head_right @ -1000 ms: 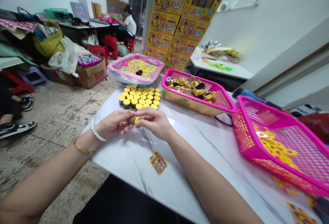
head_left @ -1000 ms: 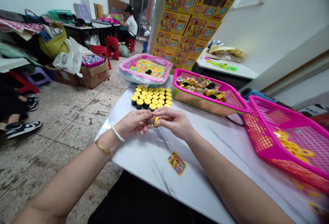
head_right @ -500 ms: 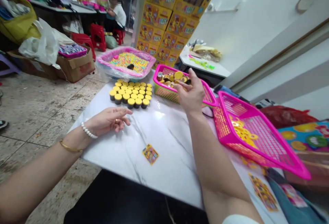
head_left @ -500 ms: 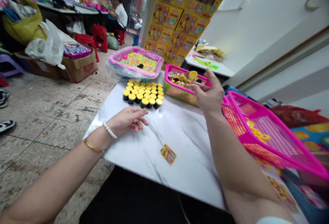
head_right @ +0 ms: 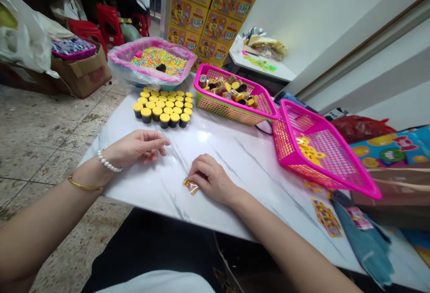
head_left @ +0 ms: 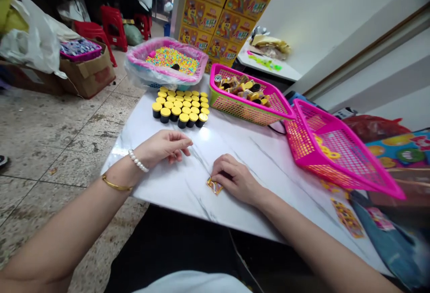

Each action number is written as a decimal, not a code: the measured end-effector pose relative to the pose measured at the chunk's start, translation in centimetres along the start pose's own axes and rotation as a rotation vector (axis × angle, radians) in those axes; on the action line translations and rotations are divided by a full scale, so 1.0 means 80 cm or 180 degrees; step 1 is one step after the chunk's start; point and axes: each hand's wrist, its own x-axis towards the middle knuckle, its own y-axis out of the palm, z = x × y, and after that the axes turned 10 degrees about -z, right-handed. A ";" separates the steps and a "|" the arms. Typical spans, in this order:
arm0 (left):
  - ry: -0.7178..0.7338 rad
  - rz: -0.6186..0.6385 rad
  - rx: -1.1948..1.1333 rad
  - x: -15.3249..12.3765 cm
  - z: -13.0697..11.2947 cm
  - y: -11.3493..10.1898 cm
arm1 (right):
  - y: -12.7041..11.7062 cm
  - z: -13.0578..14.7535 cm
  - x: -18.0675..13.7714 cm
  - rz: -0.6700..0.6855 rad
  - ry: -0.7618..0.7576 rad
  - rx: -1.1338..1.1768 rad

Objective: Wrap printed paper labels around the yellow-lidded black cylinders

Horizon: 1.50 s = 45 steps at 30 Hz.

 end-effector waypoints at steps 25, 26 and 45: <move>0.0647 -0.0247 0.0283 -0.001 0.000 0.003 | 0.040 0.014 0.100 -0.0432 0.2502 0.3397; 0.0680 -0.0313 0.0299 -0.001 0.000 0.004 | 0.039 0.014 0.099 -0.0369 0.2493 0.3488; 0.1861 -0.1404 0.0761 -0.007 0.004 0.012 | 0.067 0.025 0.096 -0.1495 0.2327 0.3285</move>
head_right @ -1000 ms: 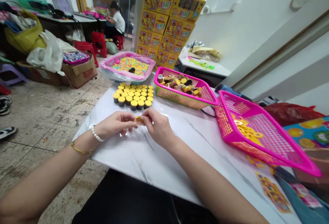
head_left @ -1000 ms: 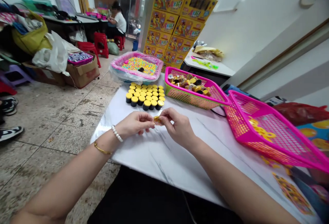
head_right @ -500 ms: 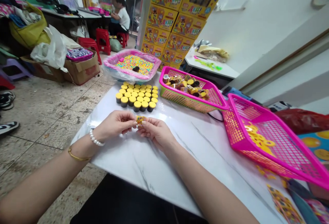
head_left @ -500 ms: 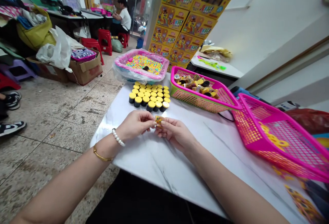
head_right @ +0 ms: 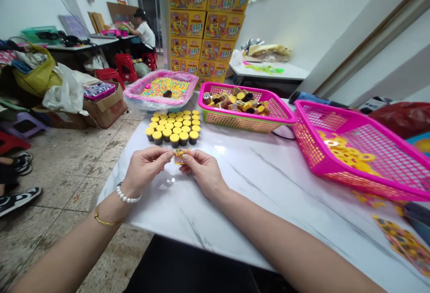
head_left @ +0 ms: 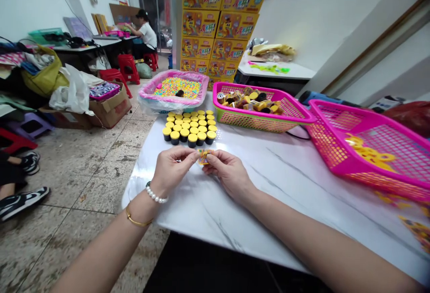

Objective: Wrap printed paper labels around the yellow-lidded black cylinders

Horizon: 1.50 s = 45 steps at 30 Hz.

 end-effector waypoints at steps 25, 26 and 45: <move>-0.0673 -0.0182 -0.0336 0.001 -0.014 -0.003 | 0.001 -0.007 0.002 -0.0288 -0.0359 -0.0157; -0.0628 -0.0297 -0.0353 0.000 -0.013 -0.003 | 0.001 -0.008 0.002 -0.0318 -0.0370 -0.0200; -0.1543 0.0366 -0.0544 0.007 -0.005 -0.002 | -0.036 0.032 0.068 -0.0616 -0.3069 -0.2969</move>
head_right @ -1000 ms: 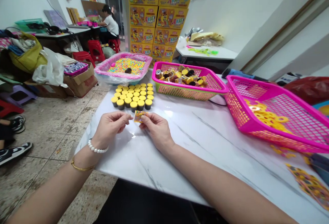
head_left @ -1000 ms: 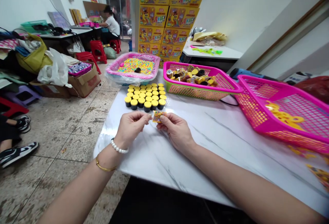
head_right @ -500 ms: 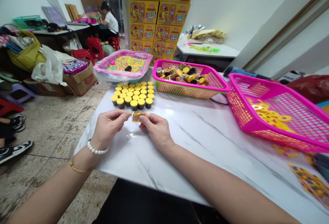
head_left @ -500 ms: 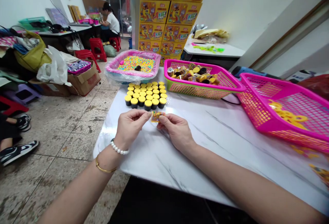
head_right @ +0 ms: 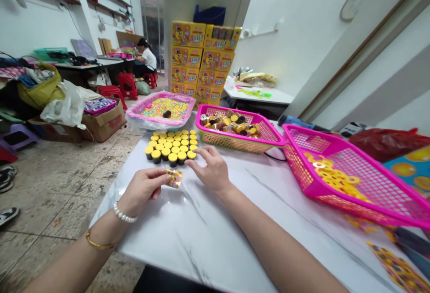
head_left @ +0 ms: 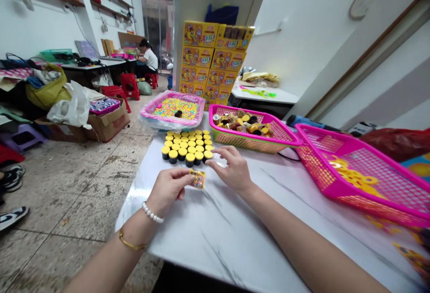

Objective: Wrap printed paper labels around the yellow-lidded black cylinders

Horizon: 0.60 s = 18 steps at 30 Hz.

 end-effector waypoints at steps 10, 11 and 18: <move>-0.0338 -0.0057 -0.0264 0.006 0.003 -0.004 | 0.018 -0.006 -0.014 0.0342 -0.0204 -0.0713; -0.0446 -0.0032 -0.0371 0.007 0.003 -0.005 | 0.017 -0.005 -0.012 0.0267 -0.0017 -0.0533; -0.1050 0.0054 -0.1061 0.016 -0.006 -0.009 | -0.003 0.012 -0.006 0.0292 0.2342 0.2606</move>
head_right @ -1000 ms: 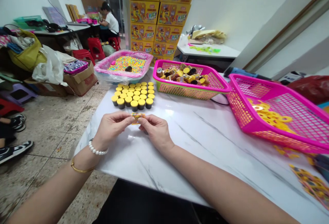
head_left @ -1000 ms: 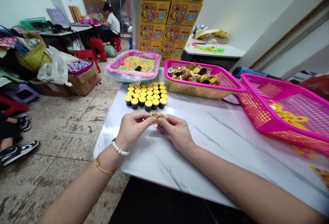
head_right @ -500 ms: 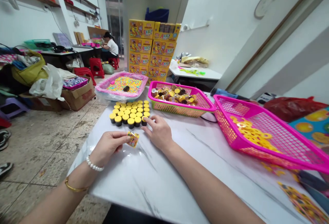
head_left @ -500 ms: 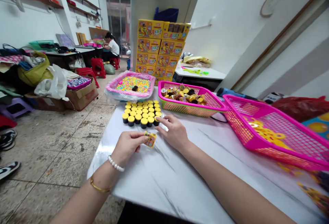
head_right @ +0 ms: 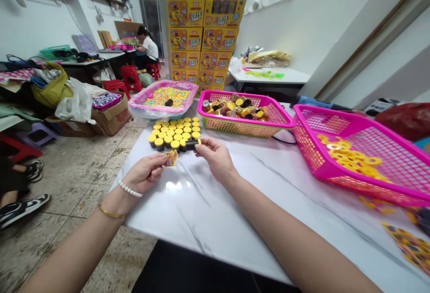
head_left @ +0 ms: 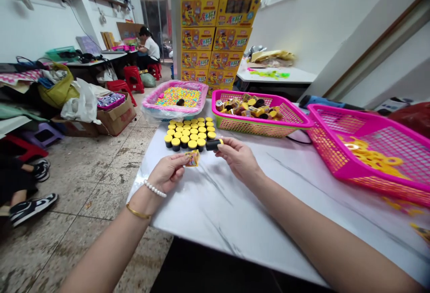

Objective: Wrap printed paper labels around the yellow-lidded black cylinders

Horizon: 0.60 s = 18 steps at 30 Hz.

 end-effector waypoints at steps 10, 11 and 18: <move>-0.0291 0.0176 -0.0392 0.003 -0.002 0.001 | 0.024 0.006 -0.042 0.0270 0.0293 0.0514; -0.0297 0.0197 -0.0420 0.002 -0.002 0.001 | 0.026 0.005 -0.042 0.0274 0.0277 0.0426; -0.0210 0.0233 -0.0541 0.000 -0.001 0.003 | 0.025 0.008 -0.044 0.0043 -0.0014 -0.0165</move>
